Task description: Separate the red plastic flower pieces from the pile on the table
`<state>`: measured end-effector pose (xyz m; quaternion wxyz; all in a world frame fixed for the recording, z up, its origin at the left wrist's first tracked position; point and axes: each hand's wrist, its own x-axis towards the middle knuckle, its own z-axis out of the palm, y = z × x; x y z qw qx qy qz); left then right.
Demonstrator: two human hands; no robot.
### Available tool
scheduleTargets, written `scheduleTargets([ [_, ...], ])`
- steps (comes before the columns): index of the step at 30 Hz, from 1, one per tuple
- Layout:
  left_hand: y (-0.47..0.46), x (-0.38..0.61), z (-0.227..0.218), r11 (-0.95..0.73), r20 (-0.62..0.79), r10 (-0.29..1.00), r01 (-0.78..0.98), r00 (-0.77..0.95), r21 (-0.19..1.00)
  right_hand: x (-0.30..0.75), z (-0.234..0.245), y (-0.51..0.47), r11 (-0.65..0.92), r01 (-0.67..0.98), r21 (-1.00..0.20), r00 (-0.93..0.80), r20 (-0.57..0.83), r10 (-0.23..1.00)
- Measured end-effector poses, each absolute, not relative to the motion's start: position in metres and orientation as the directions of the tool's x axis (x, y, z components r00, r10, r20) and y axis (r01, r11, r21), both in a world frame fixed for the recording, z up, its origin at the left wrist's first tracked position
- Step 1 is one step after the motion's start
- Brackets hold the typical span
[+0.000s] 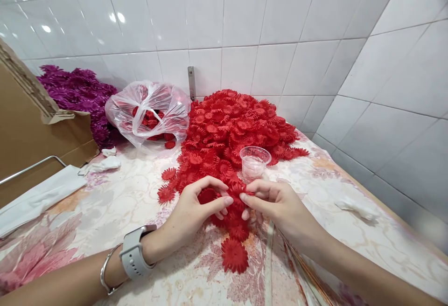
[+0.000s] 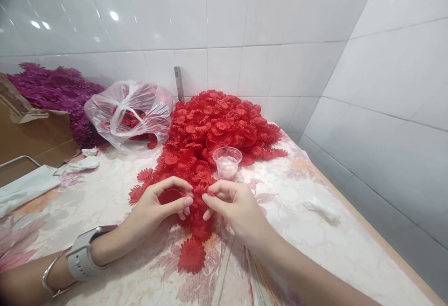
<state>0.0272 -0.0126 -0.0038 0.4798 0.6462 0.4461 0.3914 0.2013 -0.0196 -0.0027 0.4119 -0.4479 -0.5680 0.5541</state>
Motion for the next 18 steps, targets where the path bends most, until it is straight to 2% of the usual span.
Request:
scheduleTargets([
  [4,-0.0142,0.0279,-0.0057,-0.09,0.029,0.951,0.188,0.307,0.978,0.2016,-0.0061,-0.0204,-0.015,0.047,-0.999,-0.21,-0.025,0.977],
  [10,-0.0154,0.0319,-0.0062,0.061,-0.056,0.912,0.001,0.406,0.998,0.1994,-0.0128,-0.0215,0.114,0.156,-0.981,-0.214,0.079,0.974],
  [15,-0.01,0.0295,-0.0093,0.106,-0.047,0.947,-0.172,0.318,0.979,0.2006,-0.0085,-0.0172,0.023,-0.061,-0.998,-0.184,0.034,0.982],
  [18,-0.0063,0.0265,-0.0082,0.049,-0.013,0.979,-0.172,0.204,0.984,0.2029,-0.0044,-0.0149,0.029,-0.088,-0.996,-0.108,0.038,0.993],
])
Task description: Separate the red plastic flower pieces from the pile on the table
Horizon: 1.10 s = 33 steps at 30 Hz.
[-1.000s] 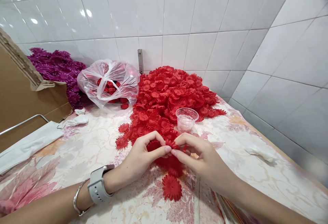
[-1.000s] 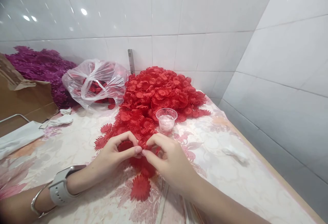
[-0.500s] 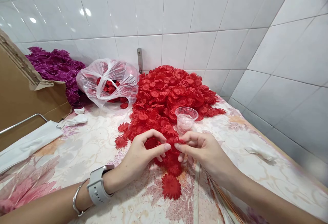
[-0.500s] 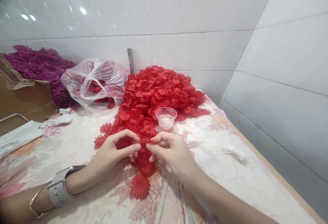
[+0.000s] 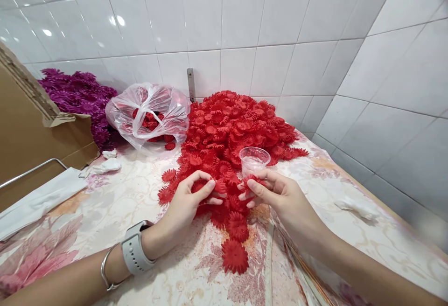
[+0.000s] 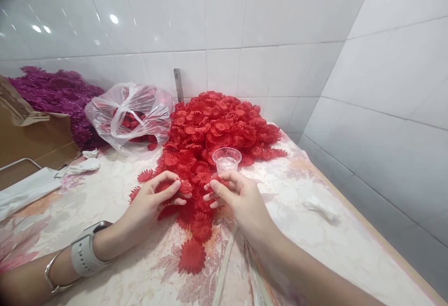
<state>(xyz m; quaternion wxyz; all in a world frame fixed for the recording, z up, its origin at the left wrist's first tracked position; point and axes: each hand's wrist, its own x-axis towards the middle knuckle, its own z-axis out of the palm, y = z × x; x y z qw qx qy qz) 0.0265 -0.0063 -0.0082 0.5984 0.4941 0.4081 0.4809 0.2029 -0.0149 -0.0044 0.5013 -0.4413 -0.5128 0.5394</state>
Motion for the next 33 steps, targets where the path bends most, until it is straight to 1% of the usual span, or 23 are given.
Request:
scheduleTargets([
  [2,-0.005,0.025,-0.006,-0.004,0.023,0.987,-0.124,0.156,0.992,0.204,-0.003,-0.015,0.035,-0.04,-0.999,-0.077,0.038,0.996],
  [5,-0.006,0.024,-0.003,-0.055,0.055,0.987,-0.007,0.151,0.998,0.205,-0.003,-0.016,0.056,0.077,-0.995,-0.059,0.052,0.997],
  [7,-0.008,0.025,-0.002,-0.063,0.056,0.987,0.041,0.149,0.997,0.205,-0.005,-0.016,0.112,0.162,-0.98,-0.051,0.105,0.993],
  [9,-0.008,0.025,-0.002,-0.07,0.067,0.991,0.013,0.12,0.997,0.206,-0.007,-0.016,0.18,0.274,-0.945,-0.034,0.178,0.983],
  [11,-0.008,0.025,-0.003,-0.064,0.073,0.992,-0.091,0.103,0.994,0.207,-0.008,-0.016,0.249,0.414,-0.876,-0.039,0.256,0.966],
  [13,-0.006,0.025,-0.005,-0.049,0.071,0.991,-0.19,0.11,0.981,0.208,-0.009,-0.016,0.337,0.529,-0.779,-0.077,0.351,0.933],
  [16,-0.004,0.025,-0.006,-0.036,0.077,0.986,-0.262,0.151,0.964,0.208,-0.009,-0.015,0.481,0.633,-0.606,-0.146,0.516,0.844],
  [18,-0.004,0.025,-0.007,0.002,0.061,0.978,-0.299,0.202,0.954,0.209,-0.01,-0.014,0.533,0.682,-0.501,-0.172,0.598,0.783],
  [21,-0.004,0.025,-0.007,0.091,0.0,0.962,-0.322,0.273,0.942,0.21,-0.011,-0.013,0.563,0.729,-0.389,-0.185,0.681,0.709],
  [24,-0.005,0.024,-0.007,0.137,-0.038,0.947,-0.294,0.319,0.946,0.209,-0.011,-0.014,0.598,0.728,-0.334,-0.198,0.734,0.65],
  [26,-0.006,0.023,-0.006,0.141,-0.045,0.938,-0.261,0.345,0.955,0.208,-0.011,-0.016,0.623,0.712,-0.323,-0.206,0.753,0.625],
  [29,-0.007,0.022,-0.005,0.133,-0.04,0.922,-0.218,0.384,0.967,0.207,-0.012,-0.018,0.644,0.689,-0.333,-0.214,0.756,0.619],
  [31,-0.007,0.022,-0.005,0.132,-0.033,0.916,-0.223,0.399,0.966,0.207,-0.012,-0.018,0.649,0.678,-0.345,-0.219,0.748,0.626],
  [33,-0.007,0.022,-0.005,0.157,-0.038,0.913,-0.265,0.407,0.951,0.207,-0.013,-0.017,0.645,0.673,-0.362,-0.216,0.738,0.639],
])
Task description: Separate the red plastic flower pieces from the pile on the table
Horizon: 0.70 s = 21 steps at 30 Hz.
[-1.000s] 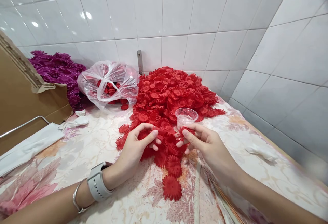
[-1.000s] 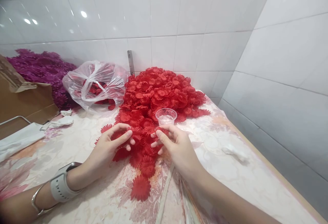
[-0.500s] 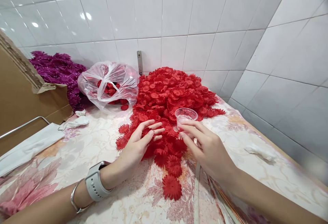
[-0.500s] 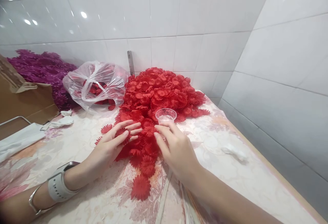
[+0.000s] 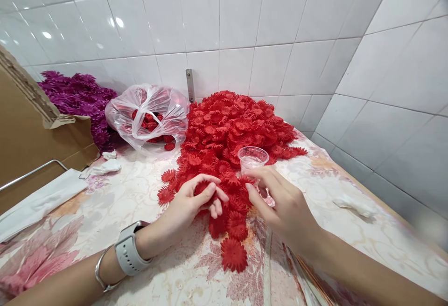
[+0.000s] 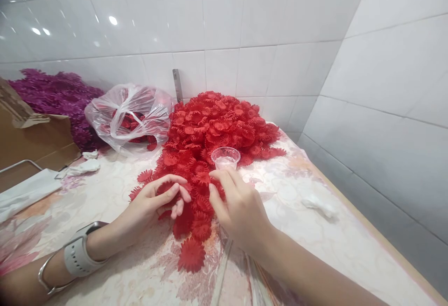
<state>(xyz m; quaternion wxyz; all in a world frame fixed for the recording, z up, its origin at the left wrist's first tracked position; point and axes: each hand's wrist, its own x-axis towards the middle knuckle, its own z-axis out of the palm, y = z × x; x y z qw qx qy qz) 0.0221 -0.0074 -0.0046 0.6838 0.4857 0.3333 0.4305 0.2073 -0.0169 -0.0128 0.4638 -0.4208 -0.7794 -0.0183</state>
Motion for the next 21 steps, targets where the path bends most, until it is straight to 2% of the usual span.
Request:
scheduleTargets([
  [3,-0.005,0.022,-0.005,0.242,-0.086,0.901,-0.328,0.426,0.913,0.208,-0.012,-0.015,0.632,0.666,-0.396,-0.207,0.716,0.666],
  [6,-0.001,0.02,-0.006,0.289,-0.146,0.899,-0.311,0.413,0.905,0.209,-0.011,-0.015,0.618,0.663,-0.422,-0.201,0.694,0.691],
  [15,-0.001,0.018,-0.007,0.126,-0.074,0.883,-0.081,0.463,0.989,0.207,-0.013,-0.017,0.623,0.629,-0.465,-0.208,0.671,0.712],
  [21,-0.008,0.021,-0.007,0.027,-0.116,0.86,0.182,0.497,0.983,0.198,-0.009,-0.025,0.569,0.474,-0.671,-0.343,0.455,0.822],
])
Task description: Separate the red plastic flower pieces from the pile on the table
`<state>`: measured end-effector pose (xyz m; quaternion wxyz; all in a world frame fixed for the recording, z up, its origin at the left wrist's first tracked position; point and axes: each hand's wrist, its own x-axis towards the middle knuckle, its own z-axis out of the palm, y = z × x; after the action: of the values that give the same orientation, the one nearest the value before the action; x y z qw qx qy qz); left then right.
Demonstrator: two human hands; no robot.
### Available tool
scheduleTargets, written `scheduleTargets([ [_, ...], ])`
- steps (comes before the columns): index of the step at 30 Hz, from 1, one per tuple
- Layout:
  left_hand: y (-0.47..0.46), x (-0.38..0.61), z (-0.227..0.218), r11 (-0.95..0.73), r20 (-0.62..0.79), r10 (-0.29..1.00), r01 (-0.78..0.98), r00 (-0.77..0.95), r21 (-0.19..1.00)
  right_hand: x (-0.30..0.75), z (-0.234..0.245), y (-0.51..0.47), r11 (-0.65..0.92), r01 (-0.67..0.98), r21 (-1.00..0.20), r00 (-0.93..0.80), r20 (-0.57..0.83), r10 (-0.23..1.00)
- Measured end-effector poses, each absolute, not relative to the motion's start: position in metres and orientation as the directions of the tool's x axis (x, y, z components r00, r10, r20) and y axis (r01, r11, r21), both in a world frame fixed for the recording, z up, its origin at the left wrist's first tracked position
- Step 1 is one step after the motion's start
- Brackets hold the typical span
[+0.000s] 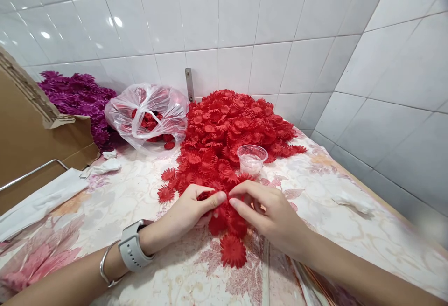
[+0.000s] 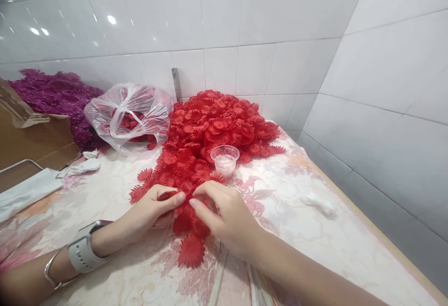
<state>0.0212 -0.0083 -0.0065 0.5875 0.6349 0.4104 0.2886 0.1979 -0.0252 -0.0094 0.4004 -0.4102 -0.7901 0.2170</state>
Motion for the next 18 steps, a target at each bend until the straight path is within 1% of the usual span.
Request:
scheduleTargets([
  [2,-0.0098,0.0222,-0.005,-0.048,-0.089,0.863,0.257,0.497,0.965,0.1961,-0.0078,-0.027,0.535,0.42,-0.733,-0.39,0.387,0.836],
  [4,-0.0108,0.0231,-0.0036,-0.105,-0.058,0.873,0.302,0.485,0.947,0.1958,-0.0064,-0.0281,0.469,0.359,-0.807,-0.423,0.307,0.852],
  [6,-0.0112,0.024,-0.003,-0.138,-0.031,0.882,0.32,0.47,0.937,0.1962,-0.0052,-0.0291,0.388,0.302,-0.871,-0.445,0.231,0.865],
  [8,-0.0111,0.0247,-0.0033,-0.148,-0.021,0.88,0.316,0.474,0.937,0.1965,-0.0042,-0.0302,0.331,0.268,-0.905,-0.461,0.181,0.869],
  [12,-0.0104,0.0257,-0.0051,-0.135,-0.041,0.858,0.3,0.512,0.944,0.1963,-0.0035,-0.0314,0.308,0.263,-0.914,-0.48,0.153,0.864],
  [18,-0.0132,0.0251,-0.0014,-0.083,-0.061,0.827,0.229,0.558,0.97,0.1966,-0.0076,-0.0281,0.351,0.269,-0.897,-0.456,0.202,0.866],
])
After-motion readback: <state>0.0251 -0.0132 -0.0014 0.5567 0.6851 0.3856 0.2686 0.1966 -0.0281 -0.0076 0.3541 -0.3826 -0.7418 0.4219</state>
